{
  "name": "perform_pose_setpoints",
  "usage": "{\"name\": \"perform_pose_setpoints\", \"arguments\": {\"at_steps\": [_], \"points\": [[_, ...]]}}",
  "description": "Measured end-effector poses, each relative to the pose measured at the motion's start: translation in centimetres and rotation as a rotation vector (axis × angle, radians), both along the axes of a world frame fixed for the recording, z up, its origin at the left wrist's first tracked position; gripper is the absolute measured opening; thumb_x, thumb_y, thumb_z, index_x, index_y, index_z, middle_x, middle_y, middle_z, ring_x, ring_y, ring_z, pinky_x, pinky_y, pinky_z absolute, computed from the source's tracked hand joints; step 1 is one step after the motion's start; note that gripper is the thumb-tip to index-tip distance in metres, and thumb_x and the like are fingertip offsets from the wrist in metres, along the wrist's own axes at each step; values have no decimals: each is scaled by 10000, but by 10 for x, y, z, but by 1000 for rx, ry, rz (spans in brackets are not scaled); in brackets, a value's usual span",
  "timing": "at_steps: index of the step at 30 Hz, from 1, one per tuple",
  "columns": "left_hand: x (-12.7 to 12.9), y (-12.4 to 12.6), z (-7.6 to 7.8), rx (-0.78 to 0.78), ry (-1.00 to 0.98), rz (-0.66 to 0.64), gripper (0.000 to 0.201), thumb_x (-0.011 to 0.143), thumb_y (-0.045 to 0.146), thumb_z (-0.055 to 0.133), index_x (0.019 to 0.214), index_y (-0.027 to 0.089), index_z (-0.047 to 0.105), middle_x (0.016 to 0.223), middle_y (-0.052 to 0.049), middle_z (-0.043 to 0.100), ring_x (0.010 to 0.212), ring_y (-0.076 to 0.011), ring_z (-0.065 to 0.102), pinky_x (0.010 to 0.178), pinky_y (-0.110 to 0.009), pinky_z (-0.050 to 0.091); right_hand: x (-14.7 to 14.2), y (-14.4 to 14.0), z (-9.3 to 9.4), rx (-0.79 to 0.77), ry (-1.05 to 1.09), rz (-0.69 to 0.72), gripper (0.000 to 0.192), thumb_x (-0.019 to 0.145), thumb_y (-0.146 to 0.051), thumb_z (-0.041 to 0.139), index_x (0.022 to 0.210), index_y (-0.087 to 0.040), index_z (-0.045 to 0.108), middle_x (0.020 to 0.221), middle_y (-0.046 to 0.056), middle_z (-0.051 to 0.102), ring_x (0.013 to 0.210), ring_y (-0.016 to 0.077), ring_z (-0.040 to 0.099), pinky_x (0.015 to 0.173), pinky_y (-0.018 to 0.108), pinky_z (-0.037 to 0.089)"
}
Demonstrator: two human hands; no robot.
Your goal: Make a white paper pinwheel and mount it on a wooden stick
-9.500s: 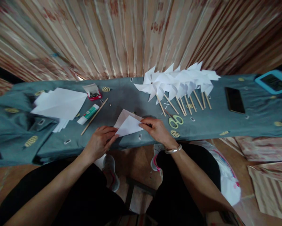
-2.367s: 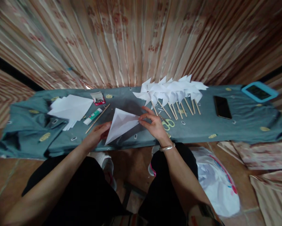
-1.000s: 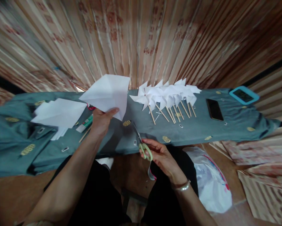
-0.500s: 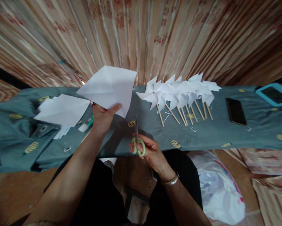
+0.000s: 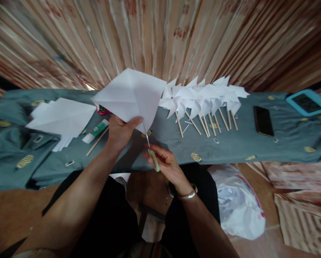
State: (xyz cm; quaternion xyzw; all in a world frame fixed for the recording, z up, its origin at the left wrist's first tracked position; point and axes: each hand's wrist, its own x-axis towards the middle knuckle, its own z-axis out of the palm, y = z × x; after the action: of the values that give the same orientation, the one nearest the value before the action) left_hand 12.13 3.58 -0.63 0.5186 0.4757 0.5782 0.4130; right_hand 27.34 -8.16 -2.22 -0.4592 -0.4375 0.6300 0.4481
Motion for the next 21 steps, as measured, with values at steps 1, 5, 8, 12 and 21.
{"name": "perform_pose_setpoints", "arguments": {"at_steps": [1,5,8,12,21], "points": [[1,-1,0,-7,2,-4,175,630,222,772,755,133,690,762,-29,723,708,-188,650,700,-293,526,0,1,0,4,1,-10,464,738,-525,775,1134,-288,728,913,30,745,727,155,620,664,290,518],[4,-3,2,-26,-12,-27,158,646,193,767,762,120,689,758,-34,716,719,-193,654,707,-294,518,1,3,1,14,2,-25,451,752,-523,762,1130,-278,729,880,32,741,720,163,618,681,310,531],[5,-3,1,-23,-4,-27,159,649,196,769,761,119,686,759,-35,710,721,-193,651,716,-296,512,1,3,2,17,7,-26,441,755,-517,764,1128,-284,731,873,30,740,716,165,622,690,316,536],[5,-3,-1,2,30,-28,164,663,243,752,758,134,677,747,-25,707,703,-180,640,703,-290,508,0,4,3,15,30,-25,431,745,-513,779,1113,-292,735,853,19,740,702,146,624,682,290,537],[5,-4,-1,0,97,-23,171,677,276,738,769,143,679,762,-25,724,705,-174,647,678,-274,509,1,4,1,31,28,-14,454,750,-511,779,1123,-257,729,810,22,731,677,125,607,627,247,515]]}}
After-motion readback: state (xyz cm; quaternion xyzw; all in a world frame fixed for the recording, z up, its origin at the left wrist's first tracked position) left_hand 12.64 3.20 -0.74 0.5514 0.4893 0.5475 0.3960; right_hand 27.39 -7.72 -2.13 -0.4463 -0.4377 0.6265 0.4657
